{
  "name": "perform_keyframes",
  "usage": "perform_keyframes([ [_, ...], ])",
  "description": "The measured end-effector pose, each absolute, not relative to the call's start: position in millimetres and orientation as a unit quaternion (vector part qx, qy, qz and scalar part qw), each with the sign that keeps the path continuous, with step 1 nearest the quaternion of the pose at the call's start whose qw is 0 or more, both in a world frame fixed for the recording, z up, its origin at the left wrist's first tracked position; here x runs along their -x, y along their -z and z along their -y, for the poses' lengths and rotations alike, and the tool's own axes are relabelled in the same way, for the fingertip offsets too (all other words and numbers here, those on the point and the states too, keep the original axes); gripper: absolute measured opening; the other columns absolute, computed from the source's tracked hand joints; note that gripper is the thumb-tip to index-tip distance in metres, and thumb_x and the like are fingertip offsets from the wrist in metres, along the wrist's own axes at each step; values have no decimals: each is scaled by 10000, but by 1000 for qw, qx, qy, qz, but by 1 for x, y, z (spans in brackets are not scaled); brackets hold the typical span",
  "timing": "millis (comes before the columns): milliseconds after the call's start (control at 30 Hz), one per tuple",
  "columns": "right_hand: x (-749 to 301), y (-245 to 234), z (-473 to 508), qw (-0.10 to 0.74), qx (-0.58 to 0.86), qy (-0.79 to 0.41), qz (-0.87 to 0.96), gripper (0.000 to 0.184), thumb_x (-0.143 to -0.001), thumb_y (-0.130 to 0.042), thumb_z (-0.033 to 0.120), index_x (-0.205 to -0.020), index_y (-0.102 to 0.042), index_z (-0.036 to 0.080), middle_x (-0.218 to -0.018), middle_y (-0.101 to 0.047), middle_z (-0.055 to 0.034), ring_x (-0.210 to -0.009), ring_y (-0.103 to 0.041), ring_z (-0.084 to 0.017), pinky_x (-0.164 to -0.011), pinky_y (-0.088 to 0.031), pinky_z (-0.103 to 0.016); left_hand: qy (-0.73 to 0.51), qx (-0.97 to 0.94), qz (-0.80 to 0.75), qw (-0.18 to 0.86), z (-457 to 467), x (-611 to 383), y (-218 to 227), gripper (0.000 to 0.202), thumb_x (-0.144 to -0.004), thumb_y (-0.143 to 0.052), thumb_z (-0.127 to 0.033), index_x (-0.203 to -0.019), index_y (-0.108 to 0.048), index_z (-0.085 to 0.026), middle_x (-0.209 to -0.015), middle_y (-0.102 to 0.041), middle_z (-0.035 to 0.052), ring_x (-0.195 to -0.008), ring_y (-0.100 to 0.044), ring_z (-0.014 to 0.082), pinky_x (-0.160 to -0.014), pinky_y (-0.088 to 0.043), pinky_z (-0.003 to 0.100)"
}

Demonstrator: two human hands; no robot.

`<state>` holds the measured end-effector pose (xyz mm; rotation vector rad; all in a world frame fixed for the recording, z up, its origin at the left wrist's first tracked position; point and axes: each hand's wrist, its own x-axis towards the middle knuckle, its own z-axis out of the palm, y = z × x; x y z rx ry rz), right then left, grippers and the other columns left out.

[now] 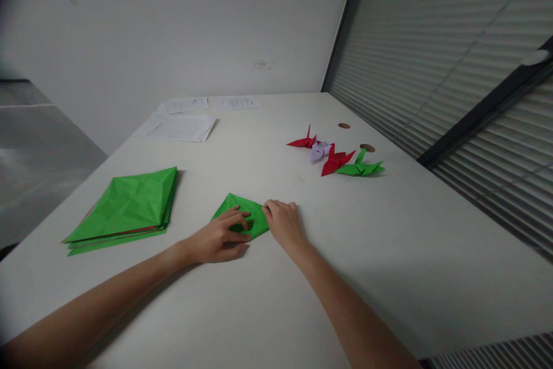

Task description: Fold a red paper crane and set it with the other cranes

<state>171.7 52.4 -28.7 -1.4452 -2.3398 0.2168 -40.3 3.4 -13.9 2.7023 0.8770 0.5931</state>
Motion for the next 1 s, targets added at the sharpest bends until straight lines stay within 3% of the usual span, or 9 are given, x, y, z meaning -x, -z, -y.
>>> perform_keyframes([
  [233,-176,33,-54,238,506,-101,823,136,-935,-494,239,-873,-609,201,-886,-713,-16,-826,-640,-170,-738,-331,-296,-201,-931,-287,102,-3,39,13,201,-874,-523,-259,-954,-698,-202,-963,-586,73,-1094,-543,233,-1112,-288,489],
  [333,-180,36,-56,252,499,-113,822,147,-938,-486,248,-877,-611,200,-885,-709,-19,-823,-636,-165,-734,-348,-284,-187,-937,-283,87,-3,37,12,229,-881,-501,-262,-996,-681,-180,-986,-590,79,-987,-576,203,-1095,-328,456],
  [467,-184,35,-58,255,510,-113,814,161,-942,-478,253,-871,-612,199,-886,-709,-24,-820,-636,-166,-730,-356,-276,-177,-933,-296,101,-2,36,11,272,-871,-495,-241,-1088,-643,-171,-1064,-580,98,-1027,-573,210,-1103,-331,442],
  [700,-181,29,-65,208,503,-101,833,211,-938,-495,329,-817,-603,192,-836,-709,-23,-769,-629,-163,-701,-335,-276,-182,-932,-291,117,-4,36,8,280,-855,-505,-221,-1100,-626,-161,-1116,-566,113,-1076,-552,230,-1116,-307,466],
  [1000,-173,26,-72,158,556,-62,814,229,-943,-486,326,-798,-605,195,-817,-727,-32,-723,-633,-167,-660,-289,-288,-170,-937,-282,117,-7,35,5,262,-883,-488,-241,-1079,-626,-136,-985,-576,106,-1053,-544,240,-1095,-333,463],
])
